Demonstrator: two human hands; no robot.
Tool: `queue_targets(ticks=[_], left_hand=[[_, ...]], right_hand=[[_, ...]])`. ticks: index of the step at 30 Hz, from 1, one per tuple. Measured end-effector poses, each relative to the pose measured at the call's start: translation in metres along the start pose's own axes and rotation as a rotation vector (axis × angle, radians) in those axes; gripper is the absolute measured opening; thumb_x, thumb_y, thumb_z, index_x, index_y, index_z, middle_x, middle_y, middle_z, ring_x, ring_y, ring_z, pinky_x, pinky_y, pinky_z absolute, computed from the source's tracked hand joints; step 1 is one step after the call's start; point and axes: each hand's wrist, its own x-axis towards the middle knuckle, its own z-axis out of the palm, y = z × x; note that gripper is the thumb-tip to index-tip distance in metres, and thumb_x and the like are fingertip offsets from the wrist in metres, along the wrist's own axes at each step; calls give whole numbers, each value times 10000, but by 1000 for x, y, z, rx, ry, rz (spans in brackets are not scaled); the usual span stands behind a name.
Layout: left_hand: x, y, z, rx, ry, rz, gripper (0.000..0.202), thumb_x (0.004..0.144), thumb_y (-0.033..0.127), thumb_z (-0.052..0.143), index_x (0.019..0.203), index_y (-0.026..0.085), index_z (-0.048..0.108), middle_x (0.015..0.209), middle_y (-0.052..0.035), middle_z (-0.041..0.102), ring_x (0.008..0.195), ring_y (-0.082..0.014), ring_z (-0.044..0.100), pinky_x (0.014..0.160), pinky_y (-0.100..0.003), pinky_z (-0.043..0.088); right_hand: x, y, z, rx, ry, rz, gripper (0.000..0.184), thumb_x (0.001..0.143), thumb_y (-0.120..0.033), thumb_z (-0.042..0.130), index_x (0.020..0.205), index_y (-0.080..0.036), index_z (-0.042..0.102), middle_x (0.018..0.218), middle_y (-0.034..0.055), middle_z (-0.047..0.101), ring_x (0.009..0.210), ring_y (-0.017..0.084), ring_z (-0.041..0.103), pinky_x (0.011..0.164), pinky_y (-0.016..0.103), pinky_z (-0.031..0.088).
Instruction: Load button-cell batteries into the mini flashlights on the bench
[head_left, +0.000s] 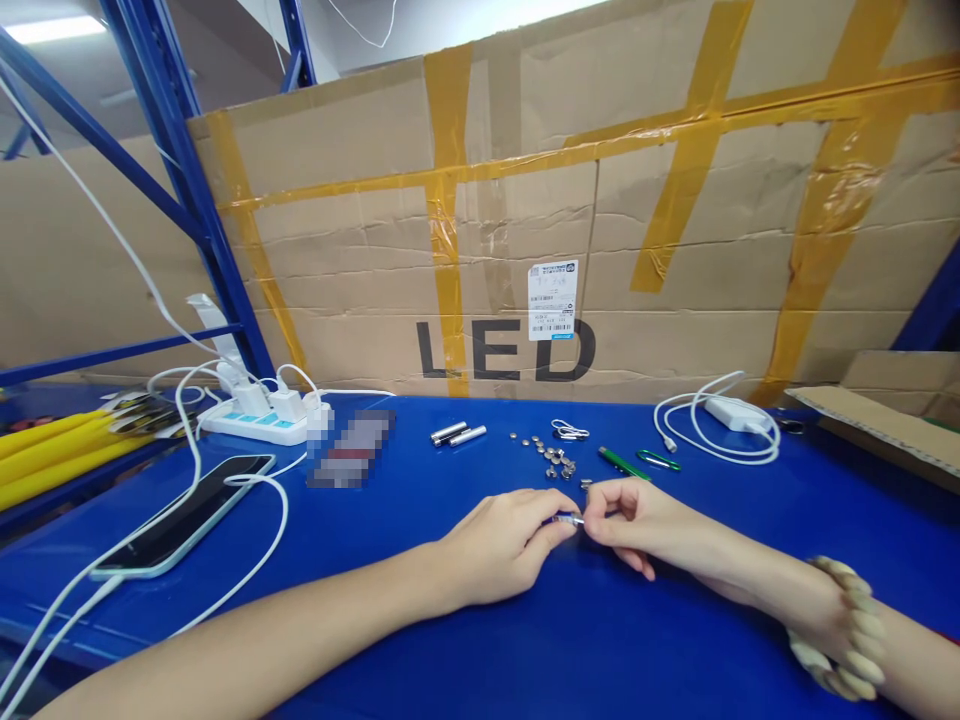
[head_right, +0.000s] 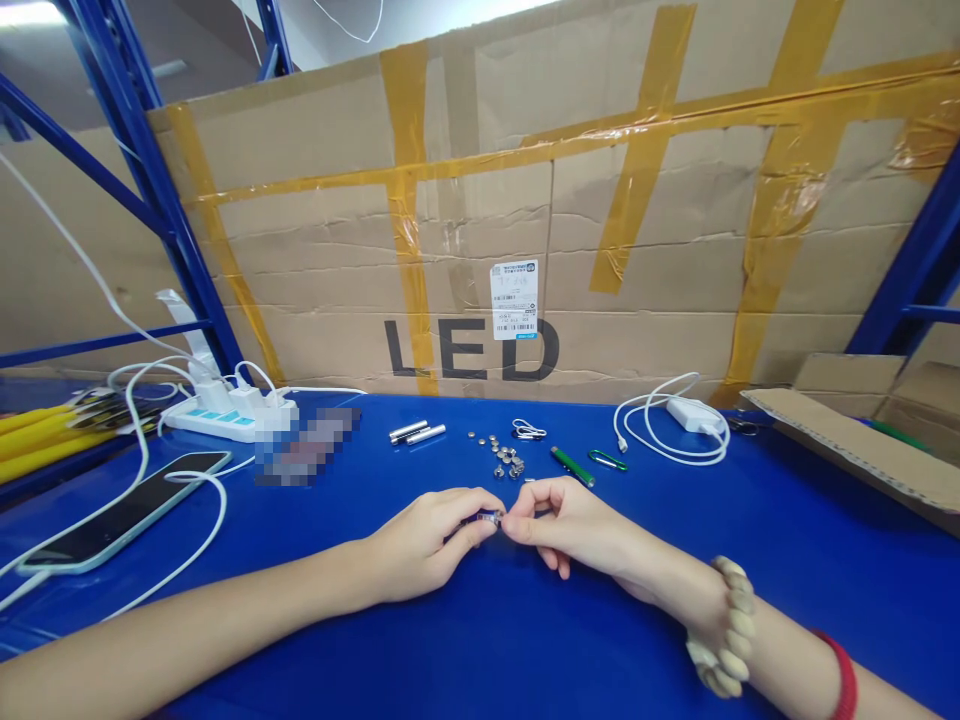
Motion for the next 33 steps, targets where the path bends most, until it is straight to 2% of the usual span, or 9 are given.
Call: queue_targets(ticks=[6, 18, 24, 31, 33], left_hand=[[0, 1, 1, -7, -31, -45, 193, 912, 245, 369, 984, 170, 533, 861, -23, 608, 780, -127, 561, 695, -205, 422], [0, 0, 0, 20, -10, 4, 195, 917, 235, 357, 992, 181, 528, 870, -13, 606, 801, -122, 555, 718, -202, 413], [-1, 1, 0, 31, -2, 8, 198, 915, 233, 356, 1000, 183, 528, 870, -15, 608, 799, -127, 557, 715, -208, 412], [-1, 0, 1, 37, -8, -23, 200, 920, 256, 346, 957, 168, 522, 825, -18, 593, 756, -126, 544, 683, -209, 406], [-1, 0, 1, 27, -13, -49, 186, 916, 256, 355, 938, 168, 517, 798, -12, 585, 738, -121, 540, 666, -204, 400]], right_hand=[[2, 1, -2, -18, 4, 5, 415, 620, -464, 712, 684, -129, 476, 434, -61, 398, 379, 37, 366, 357, 138, 309], [0, -2, 1, 18, 29, 40, 420, 559, -407, 752, 668, -127, 458, 442, -56, 439, 376, 38, 394, 356, 133, 312], [0, -2, 1, 30, 9, 18, 412, 574, -397, 750, 674, -121, 460, 435, -63, 422, 380, 29, 379, 358, 122, 317], [0, -8, 5, 40, 145, 19, 478, 509, -427, 764, 796, -117, 541, 618, -32, 529, 380, 19, 415, 345, 141, 323], [0, -8, 5, 4, 168, 2, 449, 523, -427, 749, 783, -110, 568, 596, -21, 542, 374, 35, 435, 346, 153, 325]])
